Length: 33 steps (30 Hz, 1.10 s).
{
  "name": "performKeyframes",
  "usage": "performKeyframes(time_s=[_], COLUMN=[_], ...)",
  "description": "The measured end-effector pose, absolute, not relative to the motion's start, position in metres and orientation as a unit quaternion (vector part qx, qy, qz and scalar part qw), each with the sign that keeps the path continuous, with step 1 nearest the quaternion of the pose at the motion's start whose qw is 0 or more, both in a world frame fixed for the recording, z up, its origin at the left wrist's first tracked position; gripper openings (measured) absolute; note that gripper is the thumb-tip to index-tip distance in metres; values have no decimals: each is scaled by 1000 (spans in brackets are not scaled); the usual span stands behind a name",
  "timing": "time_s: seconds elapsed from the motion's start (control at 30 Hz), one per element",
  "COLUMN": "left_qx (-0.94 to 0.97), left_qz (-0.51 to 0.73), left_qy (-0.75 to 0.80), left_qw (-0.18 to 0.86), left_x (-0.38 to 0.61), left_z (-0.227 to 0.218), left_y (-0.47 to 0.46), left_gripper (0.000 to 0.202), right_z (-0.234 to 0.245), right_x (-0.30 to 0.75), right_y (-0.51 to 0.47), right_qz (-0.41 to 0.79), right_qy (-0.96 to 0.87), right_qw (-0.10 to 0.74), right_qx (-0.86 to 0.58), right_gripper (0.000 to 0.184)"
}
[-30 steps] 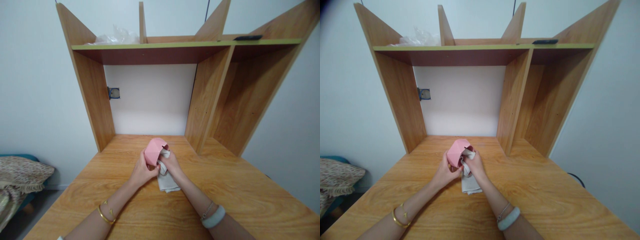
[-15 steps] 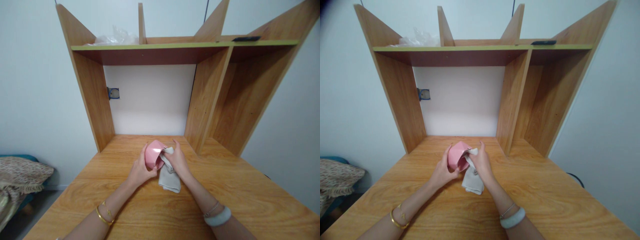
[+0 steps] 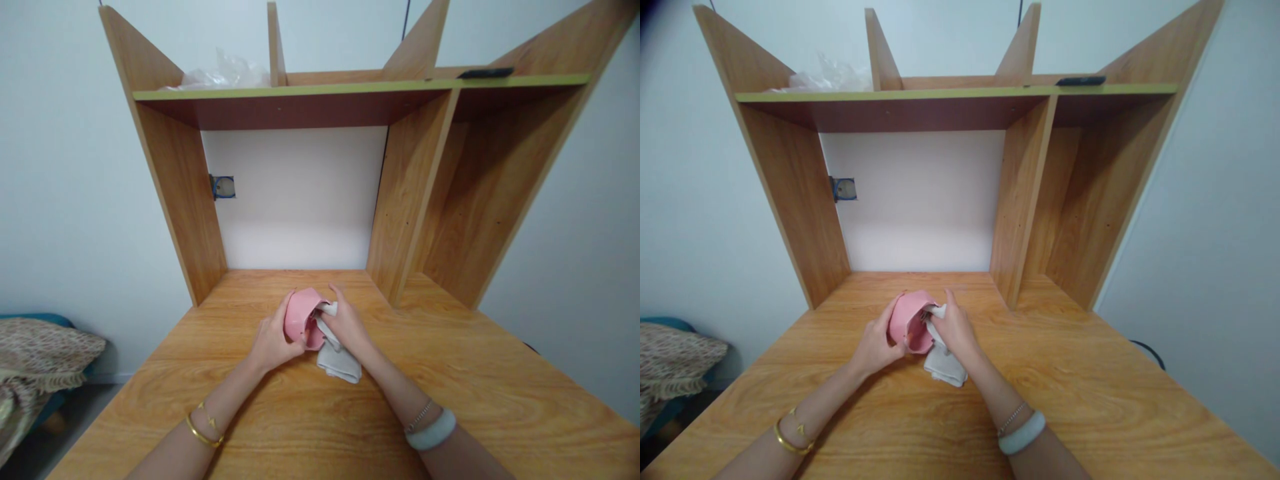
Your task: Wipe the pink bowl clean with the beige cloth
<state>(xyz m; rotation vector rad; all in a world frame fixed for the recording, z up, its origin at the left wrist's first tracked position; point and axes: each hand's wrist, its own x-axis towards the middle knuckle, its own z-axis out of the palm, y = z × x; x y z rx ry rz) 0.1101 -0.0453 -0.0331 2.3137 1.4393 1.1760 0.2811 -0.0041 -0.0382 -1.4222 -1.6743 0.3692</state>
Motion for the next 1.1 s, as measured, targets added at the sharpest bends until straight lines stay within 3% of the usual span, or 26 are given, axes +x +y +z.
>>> performKeyframes(time_s=[0.23, 0.43, 0.53, 0.67, 0.93, 1.1], left_qx=[702, 702, 705, 691, 737, 750], left_qz=[483, 497, 500, 540, 477, 432], left_qy=[499, 420, 380, 366, 431, 488], left_qw=[161, 291, 330, 312, 212, 114], left_x=[109, 124, 130, 129, 124, 121], left_z=[-30, -44, -48, -45, -35, -29], left_y=[-35, -34, -37, -41, -44, -46], left_gripper=[71, 93, 80, 59, 63, 68], right_z=[-53, -45, -39, -40, -42, -31], right_x=[275, 276, 268, 259, 276, 283], right_y=[7, 3, -3, -4, 3, -6], right_qz=[252, 287, 340, 344, 206, 102], right_qy=[-604, -569, -559, -552, -586, -622], right_qw=[553, 633, 648, 638, 544, 448], right_qx=[-516, -440, -391, -413, -564, -633], right_gripper=[45, 38, 35, 39, 70, 75])
